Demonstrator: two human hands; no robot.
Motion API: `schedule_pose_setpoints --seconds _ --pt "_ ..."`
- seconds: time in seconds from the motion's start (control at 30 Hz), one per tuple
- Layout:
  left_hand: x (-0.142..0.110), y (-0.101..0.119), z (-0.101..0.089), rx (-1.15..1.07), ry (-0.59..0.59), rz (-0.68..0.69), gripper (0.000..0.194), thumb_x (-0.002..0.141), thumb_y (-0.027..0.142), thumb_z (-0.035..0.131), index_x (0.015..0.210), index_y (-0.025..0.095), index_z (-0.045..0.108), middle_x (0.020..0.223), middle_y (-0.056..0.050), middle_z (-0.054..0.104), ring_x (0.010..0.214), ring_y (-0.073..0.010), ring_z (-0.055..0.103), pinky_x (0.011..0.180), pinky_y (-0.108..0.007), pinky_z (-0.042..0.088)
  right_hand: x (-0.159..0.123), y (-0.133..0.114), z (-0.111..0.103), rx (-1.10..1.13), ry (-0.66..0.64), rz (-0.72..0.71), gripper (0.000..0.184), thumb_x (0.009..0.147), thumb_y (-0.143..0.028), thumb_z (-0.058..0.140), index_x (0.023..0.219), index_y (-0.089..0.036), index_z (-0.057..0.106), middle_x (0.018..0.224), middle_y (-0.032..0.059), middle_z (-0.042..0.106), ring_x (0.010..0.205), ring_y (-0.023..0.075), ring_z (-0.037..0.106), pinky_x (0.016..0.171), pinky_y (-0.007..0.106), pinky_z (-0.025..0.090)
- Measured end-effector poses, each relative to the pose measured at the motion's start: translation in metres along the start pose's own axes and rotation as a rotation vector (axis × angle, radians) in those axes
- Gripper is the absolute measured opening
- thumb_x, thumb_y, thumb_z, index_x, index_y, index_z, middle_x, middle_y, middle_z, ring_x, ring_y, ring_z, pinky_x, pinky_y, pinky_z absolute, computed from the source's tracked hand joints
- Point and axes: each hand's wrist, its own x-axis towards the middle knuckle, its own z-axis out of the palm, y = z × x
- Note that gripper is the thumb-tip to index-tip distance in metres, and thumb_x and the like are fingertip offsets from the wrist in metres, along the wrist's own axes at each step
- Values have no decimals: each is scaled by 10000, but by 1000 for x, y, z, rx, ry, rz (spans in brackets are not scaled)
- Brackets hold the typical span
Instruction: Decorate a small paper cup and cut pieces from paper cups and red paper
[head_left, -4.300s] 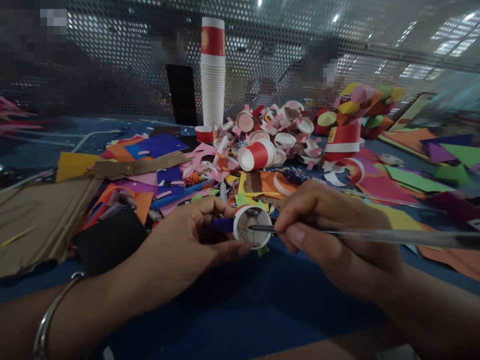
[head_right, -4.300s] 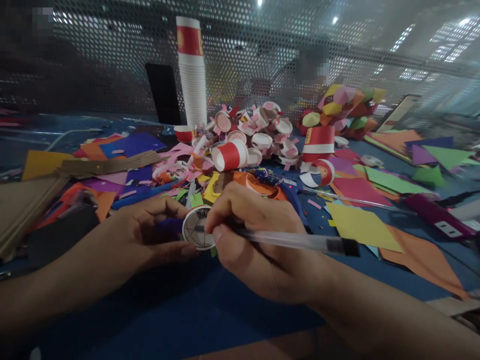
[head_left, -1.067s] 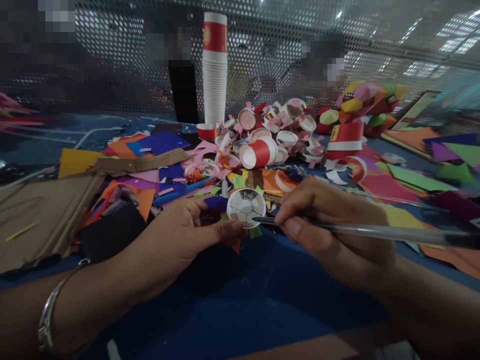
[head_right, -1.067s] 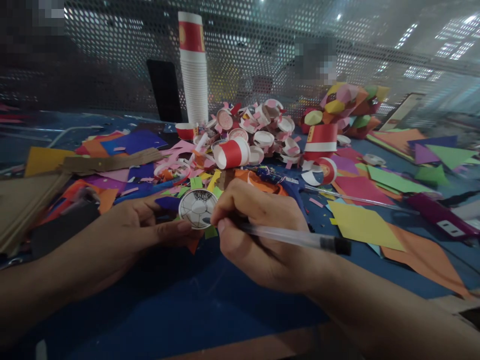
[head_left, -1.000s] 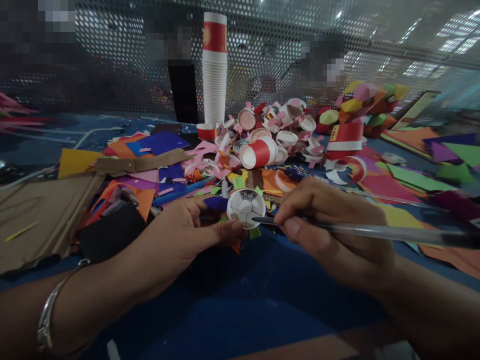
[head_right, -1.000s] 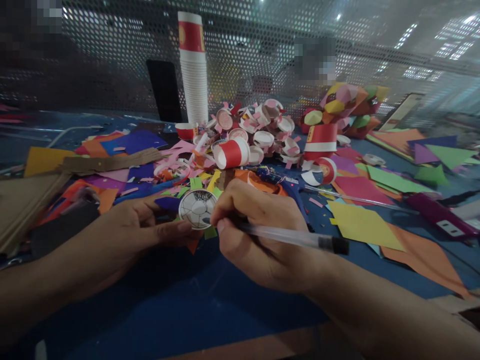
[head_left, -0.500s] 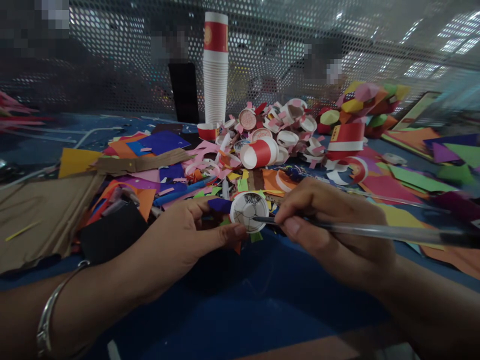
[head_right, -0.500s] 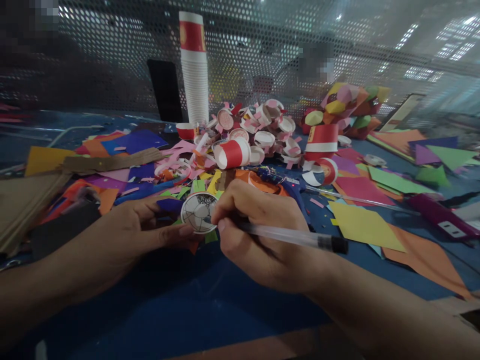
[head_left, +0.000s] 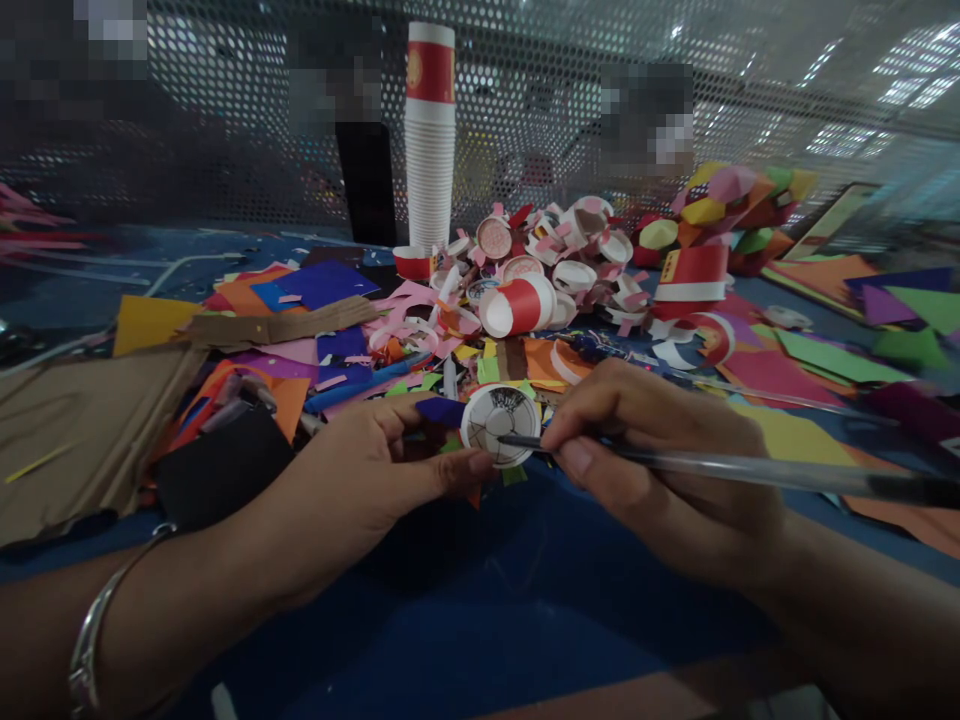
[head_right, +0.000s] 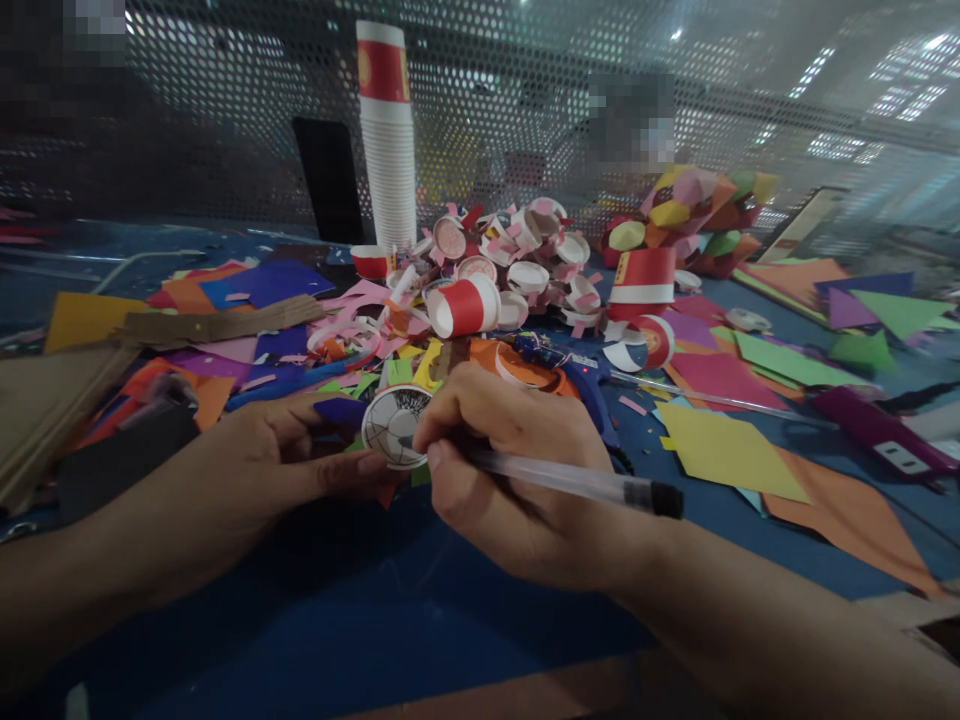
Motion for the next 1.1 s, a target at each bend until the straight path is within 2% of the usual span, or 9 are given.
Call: schedule_pose_setpoints --seconds 0.17,0.37,0.47,0.63,0.73,0.87,1.1 --pt "0 -1 1 -42 6 -12 339 760 419 868 995 202 756 964 -51 796 917 -259 743 874 -390 575 0 0 0 -6 0 6 87 865 -122 573 852 -175 641 710 -25 631 549 72 530 492 230 396" --pt "1 0 3 -174 -24 -3 330 813 421 841 1026 184 753 1013 -57 787 904 -214 739 859 -338 592 1 -1 1 4 -19 30 76 870 -143 571 844 -170 637 675 -28 609 507 66 494 462 227 371" --pt "1 2 3 -168 -25 16 320 823 425 835 988 164 752 951 -69 791 899 -226 748 852 -329 587 0 -1 1 5 -44 28 76 876 -146 572 851 -179 635 670 -29 617 507 70 507 465 231 369" --pt "2 0 2 -181 -18 61 320 831 374 835 1085 202 745 1011 -55 798 932 -230 753 882 -333 582 0 0 1 31 -55 -2 92 866 -126 577 860 -196 636 678 -26 632 517 85 534 468 240 382" --pt "0 -2 1 -119 -13 55 285 832 373 831 1062 218 768 957 -42 797 934 -233 747 882 -332 583 -1 -1 1 31 -19 22 97 874 -124 580 860 -199 639 699 -23 632 514 85 526 463 246 388" --pt "-2 -1 1 -114 -20 47 295 797 350 860 1063 246 785 1025 -31 799 908 -212 741 848 -314 598 -1 -3 1 18 -1 52 101 878 -121 577 857 -199 638 683 -28 619 512 86 524 473 249 399" --pt "-2 0 2 -104 -7 58 326 793 365 860 1082 233 785 981 -44 799 898 -227 746 852 -332 596 1 -2 1 25 -48 12 106 861 -115 575 839 -197 638 697 -27 633 526 80 541 481 243 404"
